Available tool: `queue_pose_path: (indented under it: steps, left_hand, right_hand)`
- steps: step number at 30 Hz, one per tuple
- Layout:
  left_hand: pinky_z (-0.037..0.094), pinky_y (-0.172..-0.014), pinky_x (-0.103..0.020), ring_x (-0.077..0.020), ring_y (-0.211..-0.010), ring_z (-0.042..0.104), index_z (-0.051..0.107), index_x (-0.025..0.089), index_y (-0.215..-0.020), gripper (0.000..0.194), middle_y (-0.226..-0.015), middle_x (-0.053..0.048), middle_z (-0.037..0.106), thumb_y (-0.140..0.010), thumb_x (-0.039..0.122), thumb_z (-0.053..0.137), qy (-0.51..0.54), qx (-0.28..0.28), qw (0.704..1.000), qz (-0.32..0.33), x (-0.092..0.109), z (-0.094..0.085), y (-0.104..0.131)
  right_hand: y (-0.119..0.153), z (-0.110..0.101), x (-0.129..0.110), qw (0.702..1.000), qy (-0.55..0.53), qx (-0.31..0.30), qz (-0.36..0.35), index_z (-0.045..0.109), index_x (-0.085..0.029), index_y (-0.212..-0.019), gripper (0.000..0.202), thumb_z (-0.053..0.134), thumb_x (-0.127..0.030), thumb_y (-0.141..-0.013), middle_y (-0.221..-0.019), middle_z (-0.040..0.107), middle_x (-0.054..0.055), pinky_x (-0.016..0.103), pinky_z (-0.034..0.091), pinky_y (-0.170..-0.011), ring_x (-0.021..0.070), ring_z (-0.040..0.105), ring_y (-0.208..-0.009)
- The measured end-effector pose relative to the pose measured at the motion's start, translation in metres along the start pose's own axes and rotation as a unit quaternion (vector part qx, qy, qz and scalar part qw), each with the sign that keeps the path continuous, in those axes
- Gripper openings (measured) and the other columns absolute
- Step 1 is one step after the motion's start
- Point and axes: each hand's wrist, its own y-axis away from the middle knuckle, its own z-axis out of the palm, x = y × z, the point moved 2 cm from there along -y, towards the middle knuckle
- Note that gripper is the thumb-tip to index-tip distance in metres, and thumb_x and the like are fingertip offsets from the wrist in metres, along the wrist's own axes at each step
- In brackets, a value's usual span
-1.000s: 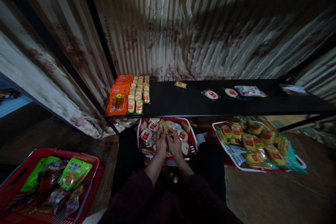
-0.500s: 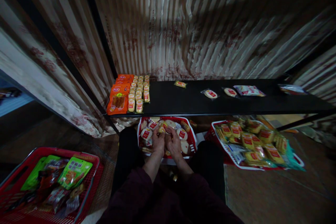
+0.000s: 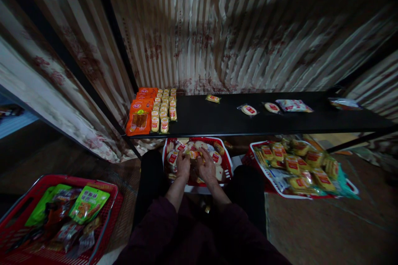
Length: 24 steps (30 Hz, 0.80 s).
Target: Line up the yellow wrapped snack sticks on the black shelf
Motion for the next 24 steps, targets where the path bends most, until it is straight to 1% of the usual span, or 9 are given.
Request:
queue_pose_path:
  steps: [3, 6, 11, 16, 20, 24]
  left_hand:
    - [0.041, -0.054, -0.021, -0.0090, -0.055, 0.052, 0.060, 0.018, -0.107, 0.038, -0.074, 0.000, 0.062, -0.068, 0.018, 0.057, 0.019, 0.002, 0.999, -0.029, 0.004, -0.002, -0.001]
    - [0.038, -0.050, -0.020, -0.0069, -0.051, 0.048, 0.060, 0.016, -0.104, 0.035, -0.070, 0.001, 0.060, -0.069, 0.019, 0.057, 0.061, -0.001, 0.997, -0.044, 0.009, -0.002, -0.002]
    - [0.040, -0.051, -0.020, -0.0072, -0.053, 0.051, 0.062, 0.014, -0.091, 0.025, -0.071, 0.001, 0.059, -0.069, 0.028, 0.062, 0.110, 0.016, 0.992, -0.058, 0.009, -0.003, -0.006]
    - [0.041, -0.050, -0.020, -0.0069, -0.049, 0.048, 0.062, 0.016, -0.084, 0.030, -0.063, 0.003, 0.056, -0.070, 0.042, 0.063, 0.120, 0.013, 0.991, -0.052, 0.009, -0.003, -0.010]
    - [0.040, -0.049, -0.021, -0.0070, -0.047, 0.047, 0.063, 0.016, -0.081, 0.030, -0.060, 0.003, 0.055, -0.072, 0.045, 0.061, 0.121, -0.002, 0.992, -0.044, 0.010, -0.003, -0.010]
    - [0.039, -0.050, -0.020, -0.0067, -0.049, 0.048, 0.063, 0.015, -0.080, 0.033, -0.061, 0.002, 0.056, -0.071, 0.047, 0.062, 0.132, -0.012, 0.990, -0.038, 0.011, -0.002, -0.008]
  right_hand:
    - [0.000, 0.000, 0.002, 0.999, -0.034, -0.020, 0.017, 0.061, -0.020, -0.112, 0.039, 0.040, -0.028, -0.081, -0.117, 0.062, 0.008, 0.042, 0.040, -0.100, 0.0219, 0.054, -0.112]
    - [0.001, 0.001, 0.006, 0.998, -0.042, -0.020, 0.037, 0.062, -0.021, -0.111, 0.038, 0.040, -0.030, -0.081, -0.114, 0.064, 0.008, 0.041, 0.043, -0.096, 0.0219, 0.056, -0.109]
    - [0.004, 0.003, 0.012, 0.998, -0.037, -0.008, 0.044, 0.064, -0.019, -0.106, 0.036, 0.042, -0.035, -0.082, -0.108, 0.066, 0.009, 0.041, 0.045, -0.094, 0.0227, 0.058, -0.104]
    - [0.004, 0.004, 0.010, 0.998, -0.036, -0.011, 0.045, 0.066, -0.019, -0.102, 0.036, 0.044, -0.038, -0.082, -0.107, 0.067, 0.009, 0.041, 0.047, -0.091, 0.0231, 0.060, -0.102]
    - [0.006, 0.006, 0.008, 0.998, -0.037, -0.026, 0.048, 0.065, -0.022, -0.105, 0.036, 0.045, -0.040, -0.082, -0.108, 0.067, 0.008, 0.039, 0.047, -0.091, 0.0223, 0.060, -0.102]
    - [0.007, 0.009, 0.005, 0.997, -0.049, -0.031, 0.053, 0.065, -0.020, -0.106, 0.036, 0.046, -0.040, -0.082, -0.108, 0.068, 0.009, 0.039, 0.048, -0.089, 0.0222, 0.062, -0.098]
